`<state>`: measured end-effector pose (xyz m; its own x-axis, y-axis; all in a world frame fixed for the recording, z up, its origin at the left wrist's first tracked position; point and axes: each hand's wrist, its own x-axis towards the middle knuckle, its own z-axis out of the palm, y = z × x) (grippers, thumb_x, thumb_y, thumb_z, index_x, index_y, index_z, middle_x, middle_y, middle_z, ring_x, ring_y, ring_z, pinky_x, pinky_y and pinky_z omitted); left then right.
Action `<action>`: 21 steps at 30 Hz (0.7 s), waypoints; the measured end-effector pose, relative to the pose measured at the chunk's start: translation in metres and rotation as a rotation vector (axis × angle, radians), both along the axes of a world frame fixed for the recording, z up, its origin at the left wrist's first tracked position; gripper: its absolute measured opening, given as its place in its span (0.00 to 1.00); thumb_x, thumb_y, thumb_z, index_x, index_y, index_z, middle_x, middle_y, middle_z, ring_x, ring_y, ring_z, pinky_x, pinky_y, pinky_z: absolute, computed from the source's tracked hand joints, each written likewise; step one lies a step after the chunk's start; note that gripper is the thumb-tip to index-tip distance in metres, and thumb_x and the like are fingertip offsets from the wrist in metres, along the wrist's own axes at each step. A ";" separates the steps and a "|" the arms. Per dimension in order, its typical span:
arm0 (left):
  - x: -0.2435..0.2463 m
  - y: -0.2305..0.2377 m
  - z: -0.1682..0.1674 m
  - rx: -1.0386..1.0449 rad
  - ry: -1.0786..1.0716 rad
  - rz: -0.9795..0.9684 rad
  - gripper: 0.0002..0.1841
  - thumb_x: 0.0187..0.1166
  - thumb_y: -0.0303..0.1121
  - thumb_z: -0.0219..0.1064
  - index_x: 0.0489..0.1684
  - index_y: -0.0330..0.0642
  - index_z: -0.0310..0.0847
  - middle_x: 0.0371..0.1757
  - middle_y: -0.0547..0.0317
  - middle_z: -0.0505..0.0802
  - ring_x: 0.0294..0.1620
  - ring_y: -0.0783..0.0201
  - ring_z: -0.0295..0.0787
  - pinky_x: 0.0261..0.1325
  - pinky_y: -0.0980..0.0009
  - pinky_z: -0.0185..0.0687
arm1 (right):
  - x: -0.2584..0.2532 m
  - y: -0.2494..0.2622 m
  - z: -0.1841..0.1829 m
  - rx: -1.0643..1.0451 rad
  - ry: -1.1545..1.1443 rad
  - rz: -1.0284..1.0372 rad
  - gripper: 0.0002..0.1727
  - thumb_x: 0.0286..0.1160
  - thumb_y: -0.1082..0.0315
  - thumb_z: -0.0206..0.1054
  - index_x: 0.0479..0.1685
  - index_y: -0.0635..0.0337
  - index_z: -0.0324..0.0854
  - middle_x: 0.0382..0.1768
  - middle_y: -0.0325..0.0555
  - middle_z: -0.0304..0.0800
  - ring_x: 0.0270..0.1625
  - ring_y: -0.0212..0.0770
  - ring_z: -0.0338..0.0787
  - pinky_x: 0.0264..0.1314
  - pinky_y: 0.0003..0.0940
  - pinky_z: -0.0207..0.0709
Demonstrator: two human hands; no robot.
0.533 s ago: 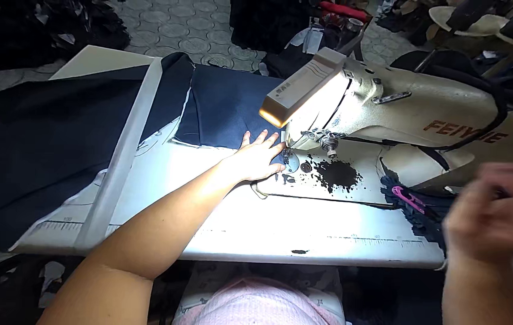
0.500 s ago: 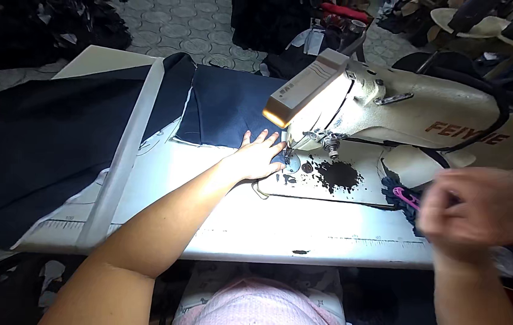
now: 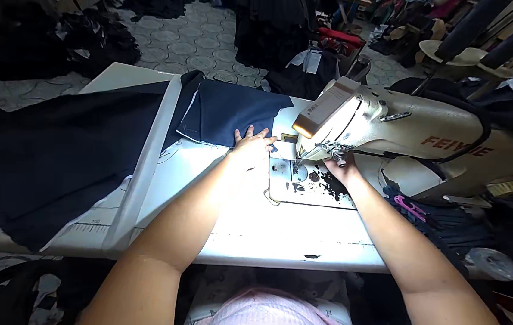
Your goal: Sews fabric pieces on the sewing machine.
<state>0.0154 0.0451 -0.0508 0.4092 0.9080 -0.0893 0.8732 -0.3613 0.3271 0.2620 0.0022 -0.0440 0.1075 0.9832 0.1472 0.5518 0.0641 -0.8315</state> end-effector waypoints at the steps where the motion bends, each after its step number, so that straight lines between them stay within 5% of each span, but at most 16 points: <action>1: 0.001 -0.001 0.003 -0.003 -0.005 0.025 0.25 0.96 0.47 0.43 0.91 0.69 0.64 0.95 0.58 0.62 0.96 0.36 0.44 0.81 0.16 0.30 | -0.007 -0.008 0.012 -0.110 -0.061 -0.051 0.21 0.84 0.79 0.58 0.74 0.79 0.70 0.69 0.69 0.79 0.72 0.46 0.80 0.77 0.34 0.70; 3: 0.002 -0.002 0.005 0.013 -0.016 0.071 0.24 0.96 0.47 0.43 0.89 0.69 0.68 0.94 0.58 0.65 0.95 0.35 0.46 0.82 0.17 0.32 | -0.020 -0.025 0.030 -0.220 -0.053 -0.094 0.23 0.89 0.79 0.52 0.79 0.81 0.64 0.78 0.73 0.71 0.82 0.54 0.73 0.86 0.40 0.62; 7: -0.003 -0.002 0.003 0.102 -0.118 0.178 0.20 0.94 0.42 0.50 0.79 0.61 0.80 0.90 0.60 0.73 0.94 0.41 0.54 0.87 0.26 0.37 | -0.021 -0.031 0.019 -0.105 0.021 0.019 0.18 0.92 0.73 0.48 0.73 0.72 0.71 0.66 0.56 0.81 0.67 0.35 0.79 0.73 0.25 0.70; 11: -0.012 0.009 0.003 0.172 -0.303 0.263 0.19 0.93 0.36 0.51 0.73 0.47 0.84 0.83 0.55 0.80 0.88 0.52 0.68 0.91 0.45 0.51 | -0.034 -0.044 0.040 -0.126 0.130 0.070 0.19 0.93 0.72 0.50 0.73 0.72 0.72 0.66 0.59 0.82 0.68 0.38 0.80 0.74 0.31 0.70; 13: -0.012 0.004 0.006 0.201 -0.292 0.171 0.19 0.92 0.34 0.51 0.70 0.41 0.85 0.82 0.52 0.81 0.90 0.51 0.65 0.94 0.45 0.41 | -0.035 -0.047 0.035 -0.104 0.109 0.032 0.19 0.93 0.72 0.49 0.74 0.72 0.71 0.68 0.57 0.81 0.70 0.35 0.80 0.75 0.27 0.70; 16: -0.008 -0.004 0.005 0.188 -0.123 -0.042 0.21 0.94 0.35 0.46 0.73 0.44 0.83 0.84 0.55 0.80 0.94 0.51 0.57 0.95 0.41 0.27 | -0.024 -0.012 0.039 -0.343 0.032 -0.009 0.22 0.93 0.74 0.46 0.77 0.79 0.68 0.73 0.63 0.80 0.73 0.38 0.81 0.79 0.29 0.67; 17: -0.008 -0.008 0.006 0.163 -0.081 -0.116 0.21 0.94 0.35 0.46 0.73 0.43 0.83 0.82 0.54 0.81 0.92 0.50 0.60 0.95 0.40 0.29 | -0.018 0.003 0.040 -0.475 -0.032 -0.016 0.20 0.93 0.74 0.46 0.75 0.76 0.70 0.66 0.56 0.84 0.65 0.32 0.83 0.73 0.26 0.71; 19: -0.008 -0.026 0.024 0.045 0.002 -0.240 0.21 0.95 0.34 0.47 0.71 0.38 0.83 0.73 0.45 0.87 0.84 0.46 0.74 0.92 0.40 0.45 | -0.005 0.023 0.031 -0.603 -0.004 0.119 0.12 0.92 0.72 0.46 0.44 0.63 0.74 0.27 0.36 0.74 0.25 0.23 0.71 0.32 0.17 0.68; 21: -0.009 -0.056 0.054 -0.064 0.011 -0.417 0.19 0.94 0.32 0.49 0.59 0.29 0.86 0.56 0.35 0.92 0.63 0.42 0.88 0.74 0.44 0.72 | 0.015 0.028 0.015 -0.612 0.195 0.350 0.17 0.91 0.71 0.44 0.31 0.56 0.72 0.15 0.30 0.70 0.13 0.22 0.64 0.17 0.17 0.60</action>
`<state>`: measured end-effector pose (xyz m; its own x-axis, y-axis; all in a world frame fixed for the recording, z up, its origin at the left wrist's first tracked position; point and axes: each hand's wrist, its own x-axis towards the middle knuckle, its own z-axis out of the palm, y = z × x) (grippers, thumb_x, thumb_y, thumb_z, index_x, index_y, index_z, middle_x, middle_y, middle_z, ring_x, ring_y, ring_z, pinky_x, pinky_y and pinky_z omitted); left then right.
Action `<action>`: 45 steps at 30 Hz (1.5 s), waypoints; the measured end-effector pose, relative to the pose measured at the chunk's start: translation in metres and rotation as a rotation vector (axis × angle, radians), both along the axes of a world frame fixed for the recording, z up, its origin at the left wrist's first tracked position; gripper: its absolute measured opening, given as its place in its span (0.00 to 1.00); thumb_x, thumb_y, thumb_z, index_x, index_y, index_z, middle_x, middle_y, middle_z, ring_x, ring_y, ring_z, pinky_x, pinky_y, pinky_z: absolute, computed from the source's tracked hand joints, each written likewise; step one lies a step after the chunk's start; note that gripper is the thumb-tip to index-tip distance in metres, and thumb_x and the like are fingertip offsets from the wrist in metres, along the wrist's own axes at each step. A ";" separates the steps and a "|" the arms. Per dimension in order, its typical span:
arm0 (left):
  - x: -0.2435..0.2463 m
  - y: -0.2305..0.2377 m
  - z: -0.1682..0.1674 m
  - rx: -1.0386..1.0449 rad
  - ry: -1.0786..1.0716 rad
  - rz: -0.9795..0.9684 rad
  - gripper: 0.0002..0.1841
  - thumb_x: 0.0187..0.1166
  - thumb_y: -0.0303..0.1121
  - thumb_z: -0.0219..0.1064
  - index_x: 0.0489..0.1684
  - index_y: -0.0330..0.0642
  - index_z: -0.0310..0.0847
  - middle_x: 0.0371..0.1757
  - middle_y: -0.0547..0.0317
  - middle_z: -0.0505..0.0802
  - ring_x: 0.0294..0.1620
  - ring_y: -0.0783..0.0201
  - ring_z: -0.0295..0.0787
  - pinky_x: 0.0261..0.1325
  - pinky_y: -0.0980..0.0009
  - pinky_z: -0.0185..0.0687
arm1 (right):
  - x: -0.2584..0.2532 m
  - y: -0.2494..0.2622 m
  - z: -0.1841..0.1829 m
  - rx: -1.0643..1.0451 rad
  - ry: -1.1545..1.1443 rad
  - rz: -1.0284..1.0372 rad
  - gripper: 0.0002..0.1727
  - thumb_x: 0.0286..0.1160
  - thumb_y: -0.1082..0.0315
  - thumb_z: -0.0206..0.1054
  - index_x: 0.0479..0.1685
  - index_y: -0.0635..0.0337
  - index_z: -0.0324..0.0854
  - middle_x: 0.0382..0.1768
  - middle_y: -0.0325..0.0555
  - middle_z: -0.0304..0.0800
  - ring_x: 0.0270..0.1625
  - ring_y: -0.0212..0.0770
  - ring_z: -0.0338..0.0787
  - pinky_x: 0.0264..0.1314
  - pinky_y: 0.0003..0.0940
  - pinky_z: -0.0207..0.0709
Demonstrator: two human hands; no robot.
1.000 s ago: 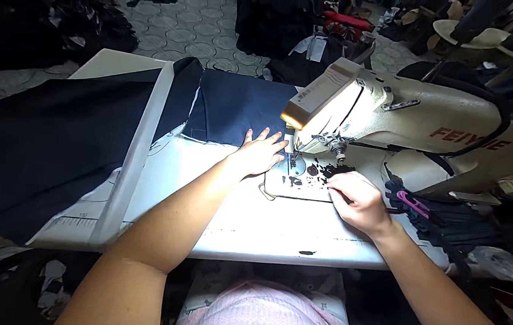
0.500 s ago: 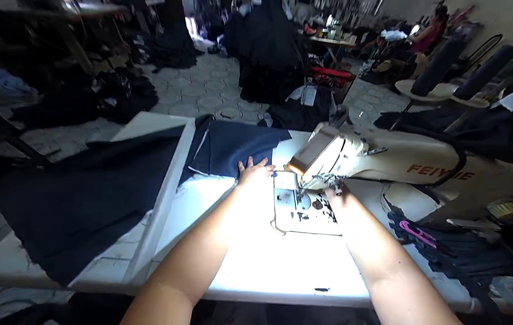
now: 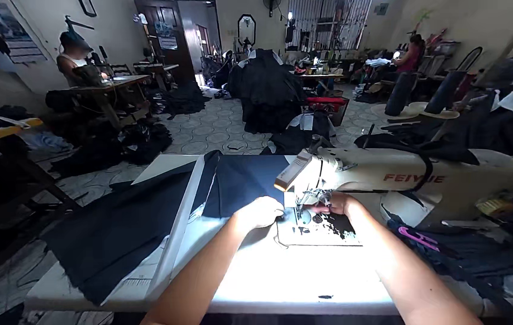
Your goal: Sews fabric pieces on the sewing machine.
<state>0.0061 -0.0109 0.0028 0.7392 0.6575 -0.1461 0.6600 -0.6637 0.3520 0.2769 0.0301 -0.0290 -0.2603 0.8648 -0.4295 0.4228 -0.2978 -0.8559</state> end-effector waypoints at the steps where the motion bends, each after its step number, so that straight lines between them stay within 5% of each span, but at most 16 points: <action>1: -0.004 -0.014 0.011 -0.052 -0.060 -0.106 0.18 0.92 0.31 0.51 0.49 0.27 0.88 0.43 0.38 0.92 0.48 0.48 0.88 0.59 0.50 0.78 | 0.008 -0.004 -0.003 0.015 0.059 0.012 0.17 0.92 0.70 0.43 0.31 0.55 0.70 0.13 0.28 0.68 0.11 0.22 0.62 0.16 0.16 0.58; 3: -0.017 -0.031 0.016 -0.199 -0.240 -0.244 0.18 0.89 0.35 0.55 0.46 0.32 0.90 0.41 0.53 0.92 0.44 0.68 0.84 0.51 0.67 0.77 | 0.016 -0.018 -0.006 0.101 0.010 -0.074 0.14 0.95 0.64 0.45 0.42 0.56 0.73 0.15 0.29 0.67 0.12 0.22 0.62 0.15 0.17 0.59; 5: -0.037 -0.036 0.005 -0.278 -0.261 -0.242 0.26 0.85 0.42 0.55 0.77 0.36 0.79 0.80 0.48 0.83 0.84 0.60 0.72 0.88 0.59 0.61 | 0.013 -0.042 -0.011 0.272 -0.242 -0.130 0.17 0.94 0.59 0.54 0.56 0.62 0.82 0.21 0.36 0.78 0.18 0.27 0.72 0.24 0.23 0.70; 7: -0.057 -0.036 -0.029 -0.113 -0.154 0.012 0.30 0.89 0.50 0.54 0.90 0.51 0.66 0.93 0.52 0.65 0.95 0.48 0.52 0.92 0.40 0.44 | 0.002 -0.077 -0.015 0.472 -0.389 -0.109 0.19 0.91 0.60 0.59 0.59 0.68 0.85 0.39 0.54 0.92 0.40 0.44 0.90 0.51 0.46 0.84; 9: -0.071 -0.049 -0.064 0.062 -0.039 0.275 0.33 0.89 0.58 0.51 0.93 0.62 0.60 0.96 0.54 0.57 0.97 0.38 0.40 0.85 0.21 0.30 | -0.016 -0.123 -0.022 0.692 -0.406 -0.063 0.15 0.89 0.65 0.60 0.51 0.70 0.87 0.45 0.61 0.92 0.50 0.54 0.92 0.60 0.56 0.82; 13: -0.051 -0.110 -0.074 0.181 0.074 0.656 0.36 0.88 0.66 0.42 0.96 0.68 0.53 0.97 0.50 0.54 0.96 0.32 0.38 0.81 0.16 0.29 | -0.048 -0.185 -0.039 0.815 -0.427 -0.042 0.19 0.86 0.58 0.61 0.37 0.66 0.88 0.37 0.57 0.89 0.47 0.55 0.90 0.56 0.58 0.81; 18: -0.012 -0.151 -0.057 0.080 0.192 0.839 0.42 0.89 0.65 0.43 0.98 0.50 0.44 0.96 0.34 0.47 0.92 0.21 0.37 0.77 0.13 0.37 | -0.069 -0.215 -0.046 0.654 -0.544 -0.105 0.24 0.76 0.51 0.73 0.52 0.67 0.89 0.72 0.62 0.82 0.80 0.64 0.74 0.85 0.63 0.60; 21: -0.002 -0.149 -0.047 0.221 0.038 0.593 0.32 0.89 0.43 0.59 0.91 0.42 0.61 0.92 0.34 0.61 0.91 0.22 0.48 0.77 0.17 0.47 | -0.069 -0.218 -0.052 0.785 -0.472 -0.152 0.16 0.73 0.61 0.74 0.43 0.69 0.90 0.58 0.62 0.90 0.67 0.63 0.84 0.76 0.63 0.69; 24: 0.014 -0.121 -0.046 0.424 -0.252 0.010 0.33 0.74 0.18 0.60 0.82 0.54 0.77 0.85 0.54 0.78 0.92 0.39 0.59 0.78 0.17 0.47 | -0.065 -0.216 -0.051 0.922 -0.352 -0.172 0.09 0.67 0.69 0.75 0.30 0.69 0.86 0.32 0.57 0.88 0.41 0.56 0.89 0.50 0.57 0.82; 28: 0.020 -0.076 -0.041 0.489 -0.339 -0.276 0.11 0.80 0.25 0.60 0.38 0.42 0.92 0.44 0.51 0.95 0.59 0.50 0.91 0.76 0.34 0.65 | -0.061 -0.228 -0.041 1.088 -0.303 -0.273 0.04 0.61 0.76 0.70 0.24 0.65 0.83 0.20 0.47 0.82 0.24 0.42 0.83 0.26 0.39 0.77; 30: 0.008 -0.055 -0.043 0.597 -0.457 -0.228 0.11 0.79 0.26 0.62 0.34 0.39 0.93 0.41 0.46 0.95 0.54 0.47 0.92 0.71 0.42 0.73 | -0.062 -0.236 -0.037 1.260 -0.381 -0.299 0.03 0.60 0.77 0.68 0.23 0.65 0.85 0.23 0.49 0.85 0.26 0.45 0.85 0.29 0.41 0.79; 33: 0.000 -0.060 -0.051 0.602 -0.369 0.150 0.24 0.74 0.27 0.66 0.73 0.42 0.83 0.77 0.37 0.82 0.84 0.37 0.70 0.80 0.23 0.52 | -0.076 -0.255 -0.038 1.361 -0.494 -0.197 0.07 0.62 0.80 0.66 0.22 0.65 0.86 0.51 0.56 0.95 0.58 0.55 0.94 0.60 0.50 0.86; 35: 0.000 -0.071 -0.056 0.398 -0.166 0.420 0.45 0.77 0.42 0.67 0.98 0.54 0.46 0.96 0.40 0.50 0.96 0.33 0.38 0.77 0.13 0.34 | -0.087 -0.264 -0.046 1.234 -0.541 -0.044 0.06 0.65 0.80 0.66 0.27 0.66 0.88 0.65 0.62 0.90 0.73 0.63 0.86 0.70 0.56 0.81; 39: -0.020 -0.072 -0.072 0.197 -0.103 0.587 0.54 0.77 0.68 0.62 0.99 0.57 0.32 0.97 0.40 0.40 0.95 0.28 0.34 0.80 0.16 0.35 | -0.088 -0.271 -0.059 0.960 -0.618 0.220 0.25 0.80 0.50 0.67 0.41 0.69 0.89 0.77 0.69 0.79 0.81 0.67 0.77 0.79 0.60 0.72; 41: -0.038 -0.065 -0.071 0.187 -0.098 0.537 0.53 0.79 0.67 0.61 0.99 0.54 0.33 0.98 0.41 0.43 0.96 0.31 0.37 0.81 0.16 0.32 | -0.086 -0.272 -0.058 0.991 -0.633 0.182 0.39 0.81 0.34 0.56 0.39 0.69 0.88 0.74 0.67 0.82 0.76 0.64 0.83 0.74 0.59 0.76; 45: -0.055 -0.058 -0.067 0.179 -0.054 0.486 0.54 0.80 0.65 0.61 0.99 0.51 0.30 0.98 0.45 0.47 0.96 0.34 0.40 0.81 0.16 0.31 | -0.079 -0.266 -0.054 1.013 -0.561 0.096 0.46 0.87 0.32 0.36 0.54 0.64 0.89 0.60 0.59 0.92 0.68 0.59 0.89 0.67 0.66 0.76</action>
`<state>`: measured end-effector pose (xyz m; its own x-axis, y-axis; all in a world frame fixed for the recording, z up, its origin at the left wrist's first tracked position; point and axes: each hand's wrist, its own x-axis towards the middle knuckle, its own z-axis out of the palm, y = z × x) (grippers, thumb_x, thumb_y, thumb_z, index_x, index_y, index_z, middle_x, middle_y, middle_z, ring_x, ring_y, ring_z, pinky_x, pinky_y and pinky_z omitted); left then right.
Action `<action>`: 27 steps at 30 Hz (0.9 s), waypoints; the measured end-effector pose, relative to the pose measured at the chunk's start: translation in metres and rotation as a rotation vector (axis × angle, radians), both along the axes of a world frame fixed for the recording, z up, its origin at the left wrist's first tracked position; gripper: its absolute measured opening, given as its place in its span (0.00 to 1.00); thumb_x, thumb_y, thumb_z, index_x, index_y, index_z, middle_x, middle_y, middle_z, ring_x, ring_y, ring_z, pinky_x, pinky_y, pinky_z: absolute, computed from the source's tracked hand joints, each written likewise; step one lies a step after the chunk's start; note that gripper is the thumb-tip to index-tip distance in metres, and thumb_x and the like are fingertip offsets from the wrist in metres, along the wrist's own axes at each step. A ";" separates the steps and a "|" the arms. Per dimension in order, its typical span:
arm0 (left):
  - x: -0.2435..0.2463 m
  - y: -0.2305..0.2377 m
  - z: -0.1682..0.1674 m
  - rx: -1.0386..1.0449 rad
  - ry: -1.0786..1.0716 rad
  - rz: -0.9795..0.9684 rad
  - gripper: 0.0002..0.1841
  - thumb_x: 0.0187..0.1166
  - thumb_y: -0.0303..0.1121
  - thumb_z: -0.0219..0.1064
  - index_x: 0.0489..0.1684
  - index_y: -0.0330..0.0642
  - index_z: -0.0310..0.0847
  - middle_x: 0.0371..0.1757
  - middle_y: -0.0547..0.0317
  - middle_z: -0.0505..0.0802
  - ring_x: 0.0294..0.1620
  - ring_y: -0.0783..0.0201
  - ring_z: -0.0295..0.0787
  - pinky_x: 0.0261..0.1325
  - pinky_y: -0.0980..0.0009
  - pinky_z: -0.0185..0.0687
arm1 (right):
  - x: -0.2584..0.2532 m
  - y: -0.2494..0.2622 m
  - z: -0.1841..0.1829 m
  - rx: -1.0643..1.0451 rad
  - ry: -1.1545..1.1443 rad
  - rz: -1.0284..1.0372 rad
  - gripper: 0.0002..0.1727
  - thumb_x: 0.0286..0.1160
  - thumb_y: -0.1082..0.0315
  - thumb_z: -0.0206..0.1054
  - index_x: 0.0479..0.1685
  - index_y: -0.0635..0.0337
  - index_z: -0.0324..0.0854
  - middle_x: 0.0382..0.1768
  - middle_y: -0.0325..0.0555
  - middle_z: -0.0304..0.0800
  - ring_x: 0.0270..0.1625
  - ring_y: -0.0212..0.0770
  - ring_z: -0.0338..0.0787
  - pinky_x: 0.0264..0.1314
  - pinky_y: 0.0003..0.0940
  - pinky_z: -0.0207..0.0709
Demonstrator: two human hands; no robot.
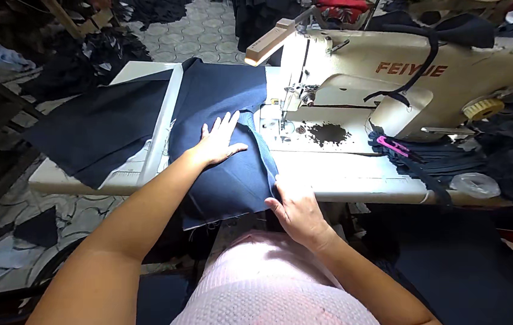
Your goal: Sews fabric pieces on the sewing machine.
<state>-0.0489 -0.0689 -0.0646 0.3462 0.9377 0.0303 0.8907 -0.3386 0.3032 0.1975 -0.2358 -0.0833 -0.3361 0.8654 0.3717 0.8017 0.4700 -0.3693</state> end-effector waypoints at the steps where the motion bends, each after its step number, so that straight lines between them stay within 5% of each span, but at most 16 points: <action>1: 0.002 -0.003 0.001 0.005 0.001 0.018 0.55 0.80 0.65 0.62 0.99 0.51 0.29 0.98 0.45 0.45 0.96 0.34 0.39 0.81 0.16 0.32 | 0.002 0.005 0.000 0.013 0.024 -0.005 0.45 0.87 0.32 0.33 0.56 0.61 0.88 0.52 0.55 0.93 0.61 0.58 0.91 0.62 0.66 0.75; 2: 0.006 -0.007 0.002 0.014 -0.004 0.051 0.56 0.79 0.65 0.63 0.99 0.52 0.27 0.98 0.45 0.44 0.96 0.34 0.39 0.81 0.17 0.33 | 0.003 0.009 -0.001 0.012 0.031 -0.002 0.45 0.88 0.32 0.32 0.60 0.57 0.88 0.49 0.52 0.94 0.59 0.58 0.91 0.62 0.67 0.74; 4: 0.010 -0.013 0.003 0.042 -0.023 0.128 0.58 0.76 0.66 0.65 0.99 0.51 0.27 0.98 0.44 0.43 0.96 0.34 0.40 0.81 0.18 0.35 | 0.008 0.017 -0.001 -0.027 0.013 0.031 0.41 0.90 0.36 0.36 0.64 0.56 0.89 0.61 0.53 0.92 0.68 0.61 0.86 0.67 0.71 0.70; 6: 0.007 -0.012 0.003 0.007 0.004 0.179 0.57 0.76 0.68 0.64 0.99 0.54 0.27 0.98 0.43 0.45 0.96 0.34 0.41 0.82 0.18 0.35 | 0.012 0.021 0.000 -0.003 -0.004 0.039 0.36 0.91 0.42 0.41 0.51 0.58 0.92 0.57 0.54 0.92 0.66 0.61 0.86 0.64 0.69 0.71; 9: -0.002 -0.003 0.003 -0.086 0.139 0.172 0.45 0.81 0.72 0.50 0.98 0.64 0.44 0.96 0.41 0.52 0.96 0.31 0.39 0.80 0.15 0.33 | 0.019 0.032 -0.004 0.078 -0.021 0.004 0.21 0.85 0.54 0.58 0.35 0.59 0.90 0.43 0.54 0.91 0.59 0.62 0.87 0.59 0.65 0.74; 11: 0.007 -0.009 0.011 -0.040 0.132 0.082 0.36 0.88 0.62 0.52 0.95 0.65 0.53 0.95 0.37 0.53 0.93 0.26 0.43 0.77 0.14 0.40 | 0.024 0.043 -0.006 0.061 0.008 0.019 0.16 0.79 0.56 0.68 0.37 0.60 0.91 0.54 0.56 0.91 0.66 0.63 0.85 0.67 0.67 0.71; 13: 0.028 -0.022 0.014 0.184 0.015 -0.181 0.25 0.88 0.44 0.58 0.85 0.61 0.73 0.90 0.41 0.68 0.91 0.29 0.56 0.75 0.15 0.47 | 0.027 0.057 -0.005 0.013 0.033 0.080 0.15 0.75 0.57 0.70 0.40 0.61 0.91 0.68 0.54 0.87 0.74 0.59 0.82 0.73 0.68 0.69; 15: 0.052 -0.025 0.008 0.271 -0.076 -0.414 0.20 0.87 0.42 0.53 0.72 0.57 0.86 0.83 0.53 0.80 0.88 0.39 0.67 0.77 0.16 0.47 | 0.029 0.069 -0.002 -0.087 0.015 0.128 0.18 0.75 0.53 0.69 0.47 0.60 0.90 0.74 0.51 0.83 0.79 0.56 0.78 0.78 0.69 0.62; 16: 0.060 -0.023 0.003 0.248 -0.083 -0.444 0.20 0.90 0.43 0.51 0.69 0.55 0.88 0.80 0.54 0.83 0.86 0.40 0.70 0.77 0.16 0.48 | 0.032 0.073 0.000 -0.151 -0.019 0.135 0.24 0.75 0.49 0.67 0.58 0.57 0.88 0.79 0.48 0.80 0.83 0.54 0.73 0.82 0.69 0.57; 19: 0.070 0.002 -0.004 0.064 -0.017 -0.276 0.24 0.94 0.46 0.43 0.85 0.62 0.73 0.88 0.62 0.75 0.92 0.41 0.58 0.76 0.16 0.45 | 0.043 0.085 0.011 -0.355 -0.192 0.121 0.48 0.72 0.29 0.60 0.91 0.48 0.65 0.93 0.39 0.58 0.96 0.52 0.49 0.91 0.70 0.34; 21: 0.071 0.025 -0.007 0.024 -0.004 -0.200 0.26 0.94 0.48 0.40 0.90 0.67 0.66 0.92 0.66 0.69 0.95 0.40 0.49 0.76 0.13 0.36 | 0.049 0.094 0.017 -0.415 -0.260 0.115 0.56 0.68 0.22 0.57 0.95 0.46 0.56 0.95 0.38 0.51 0.98 0.50 0.40 0.92 0.69 0.25; 27: 0.088 0.058 -0.004 -0.004 -0.026 -0.256 0.27 0.95 0.47 0.39 0.92 0.57 0.63 0.92 0.61 0.69 0.96 0.41 0.46 0.79 0.14 0.30 | 0.061 0.115 0.026 -0.434 -0.310 0.042 0.60 0.63 0.20 0.60 0.95 0.48 0.57 0.95 0.41 0.53 0.98 0.56 0.39 0.91 0.75 0.29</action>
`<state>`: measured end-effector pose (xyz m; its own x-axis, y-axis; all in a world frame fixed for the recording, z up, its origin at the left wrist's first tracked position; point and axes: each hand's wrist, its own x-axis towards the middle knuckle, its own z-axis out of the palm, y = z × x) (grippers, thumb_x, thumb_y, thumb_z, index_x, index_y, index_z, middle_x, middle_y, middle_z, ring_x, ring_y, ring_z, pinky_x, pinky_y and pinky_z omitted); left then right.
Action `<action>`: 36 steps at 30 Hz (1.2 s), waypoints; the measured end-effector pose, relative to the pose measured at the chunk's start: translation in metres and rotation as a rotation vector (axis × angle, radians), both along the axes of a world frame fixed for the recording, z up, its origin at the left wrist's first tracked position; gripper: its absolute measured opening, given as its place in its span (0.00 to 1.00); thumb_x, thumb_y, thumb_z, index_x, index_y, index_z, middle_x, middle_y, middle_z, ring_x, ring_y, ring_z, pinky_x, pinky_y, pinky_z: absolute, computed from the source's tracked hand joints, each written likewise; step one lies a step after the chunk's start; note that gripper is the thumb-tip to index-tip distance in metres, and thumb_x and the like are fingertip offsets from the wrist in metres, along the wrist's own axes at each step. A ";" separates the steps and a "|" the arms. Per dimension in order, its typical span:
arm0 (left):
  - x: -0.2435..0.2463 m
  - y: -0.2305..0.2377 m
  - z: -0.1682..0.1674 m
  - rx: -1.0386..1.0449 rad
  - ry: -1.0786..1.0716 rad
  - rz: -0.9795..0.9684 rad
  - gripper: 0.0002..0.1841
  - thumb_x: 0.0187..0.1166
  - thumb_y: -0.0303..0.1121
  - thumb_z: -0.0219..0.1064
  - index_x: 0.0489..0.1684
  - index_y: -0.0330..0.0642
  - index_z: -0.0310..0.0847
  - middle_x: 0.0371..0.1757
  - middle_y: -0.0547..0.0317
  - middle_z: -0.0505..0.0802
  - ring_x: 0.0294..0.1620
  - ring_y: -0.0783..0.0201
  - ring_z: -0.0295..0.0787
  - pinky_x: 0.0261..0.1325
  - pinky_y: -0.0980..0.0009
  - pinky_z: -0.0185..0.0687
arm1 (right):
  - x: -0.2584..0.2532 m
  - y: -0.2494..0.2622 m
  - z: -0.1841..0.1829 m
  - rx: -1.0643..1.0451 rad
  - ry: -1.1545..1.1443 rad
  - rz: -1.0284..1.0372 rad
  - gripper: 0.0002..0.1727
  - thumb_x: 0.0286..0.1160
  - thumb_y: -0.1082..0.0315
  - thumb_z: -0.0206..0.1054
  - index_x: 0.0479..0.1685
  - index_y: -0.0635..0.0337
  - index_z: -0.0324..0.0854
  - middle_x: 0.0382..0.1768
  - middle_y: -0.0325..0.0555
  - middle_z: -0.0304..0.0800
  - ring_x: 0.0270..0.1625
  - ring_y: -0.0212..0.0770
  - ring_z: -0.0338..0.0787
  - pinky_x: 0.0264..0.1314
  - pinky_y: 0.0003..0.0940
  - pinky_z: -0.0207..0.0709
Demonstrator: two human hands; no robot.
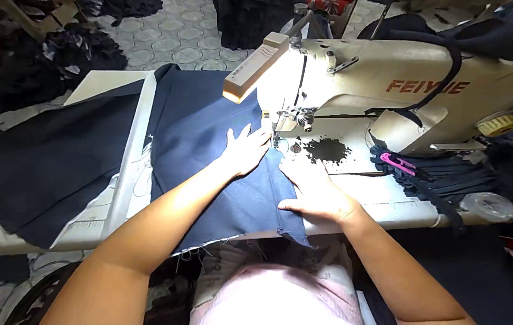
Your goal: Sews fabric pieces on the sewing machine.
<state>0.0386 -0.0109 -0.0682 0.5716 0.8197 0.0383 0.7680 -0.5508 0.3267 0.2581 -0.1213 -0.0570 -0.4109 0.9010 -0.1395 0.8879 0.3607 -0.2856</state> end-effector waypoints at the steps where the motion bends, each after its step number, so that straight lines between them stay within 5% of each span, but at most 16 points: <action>1: 0.001 0.003 0.001 0.004 -0.007 -0.011 0.27 0.95 0.46 0.38 0.90 0.55 0.66 0.91 0.59 0.70 0.96 0.41 0.47 0.79 0.15 0.30 | 0.001 0.002 0.001 -0.007 0.002 -0.011 0.60 0.62 0.19 0.61 0.95 0.48 0.57 0.95 0.41 0.53 0.98 0.56 0.39 0.90 0.76 0.27; 6: -0.001 0.018 -0.005 0.106 -0.006 -0.065 0.29 0.94 0.51 0.42 0.81 0.45 0.76 0.85 0.50 0.77 0.91 0.37 0.59 0.81 0.17 0.39 | -0.003 0.005 -0.008 0.055 0.031 -0.040 0.60 0.62 0.17 0.58 0.93 0.48 0.60 0.94 0.43 0.55 0.97 0.56 0.42 0.86 0.81 0.33; 11: -0.006 -0.019 -0.008 0.227 0.010 -0.049 0.39 0.87 0.58 0.42 0.92 0.39 0.57 0.92 0.40 0.63 0.92 0.34 0.55 0.78 0.20 0.52 | -0.001 -0.005 -0.017 0.121 0.119 -0.032 0.47 0.77 0.30 0.58 0.92 0.48 0.63 0.93 0.41 0.59 0.97 0.52 0.43 0.92 0.74 0.30; 13: -0.008 -0.058 -0.008 0.201 -0.011 -0.076 0.40 0.86 0.60 0.41 0.92 0.40 0.59 0.92 0.39 0.64 0.92 0.33 0.54 0.78 0.18 0.49 | 0.003 -0.020 -0.018 0.271 0.256 -0.073 0.30 0.82 0.50 0.66 0.79 0.54 0.79 0.82 0.47 0.78 0.91 0.52 0.63 0.92 0.67 0.44; 15: -0.011 -0.087 -0.021 0.181 -0.064 -0.092 0.38 0.87 0.60 0.38 0.88 0.45 0.67 0.89 0.40 0.70 0.90 0.31 0.59 0.75 0.16 0.49 | 0.015 -0.032 -0.026 0.635 0.410 -0.173 0.12 0.69 0.72 0.71 0.49 0.63 0.94 0.54 0.53 0.96 0.66 0.52 0.91 0.76 0.55 0.76; 17: -0.014 -0.099 -0.036 0.212 -0.140 -0.097 0.35 0.89 0.58 0.38 0.85 0.48 0.72 0.86 0.38 0.74 0.88 0.30 0.63 0.75 0.16 0.47 | 0.042 -0.047 -0.018 0.789 0.397 -0.351 0.09 0.68 0.78 0.70 0.42 0.65 0.95 0.48 0.54 0.97 0.57 0.51 0.94 0.67 0.47 0.83; 20: -0.020 -0.098 -0.037 0.188 -0.220 -0.102 0.33 0.88 0.56 0.43 0.80 0.43 0.75 0.84 0.37 0.75 0.87 0.34 0.66 0.78 0.23 0.53 | 0.096 -0.064 -0.002 0.785 0.242 -0.667 0.09 0.73 0.76 0.68 0.44 0.63 0.95 0.49 0.55 0.96 0.57 0.55 0.94 0.63 0.52 0.84; 23: -0.020 -0.097 -0.036 0.189 -0.255 -0.111 0.32 0.88 0.54 0.46 0.77 0.39 0.78 0.81 0.37 0.79 0.84 0.35 0.70 0.78 0.26 0.56 | 0.140 -0.076 0.013 0.544 0.119 -0.920 0.13 0.72 0.74 0.71 0.53 0.65 0.92 0.59 0.64 0.91 0.68 0.64 0.86 0.71 0.64 0.76; 26: -0.020 -0.097 -0.035 0.194 -0.275 -0.118 0.31 0.88 0.53 0.47 0.75 0.38 0.79 0.79 0.39 0.81 0.82 0.37 0.73 0.78 0.28 0.58 | 0.161 -0.079 0.016 0.343 0.035 -1.018 0.15 0.67 0.74 0.75 0.54 0.66 0.91 0.59 0.66 0.89 0.68 0.66 0.85 0.69 0.67 0.75; 33: -0.023 -0.098 -0.031 0.191 -0.360 -0.132 0.28 0.87 0.49 0.52 0.73 0.35 0.80 0.77 0.39 0.83 0.80 0.39 0.77 0.79 0.37 0.65 | 0.162 -0.087 0.038 0.425 0.128 -1.088 0.11 0.79 0.75 0.63 0.51 0.69 0.90 0.52 0.66 0.92 0.59 0.65 0.90 0.62 0.66 0.79; 36: -0.019 -0.110 -0.018 0.260 -0.490 -0.177 0.21 0.86 0.39 0.59 0.64 0.32 0.86 0.68 0.38 0.89 0.74 0.47 0.85 0.78 0.53 0.76 | 0.143 -0.098 0.052 0.570 0.316 -1.028 0.10 0.81 0.74 0.62 0.51 0.71 0.85 0.38 0.60 0.91 0.40 0.54 0.91 0.48 0.53 0.83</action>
<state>0.0197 -0.1212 -0.0865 0.5635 0.6415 0.5205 0.4502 -0.7667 0.4577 0.4010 -0.2192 -0.0046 0.5863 0.7260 0.3593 0.7534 -0.3259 -0.5711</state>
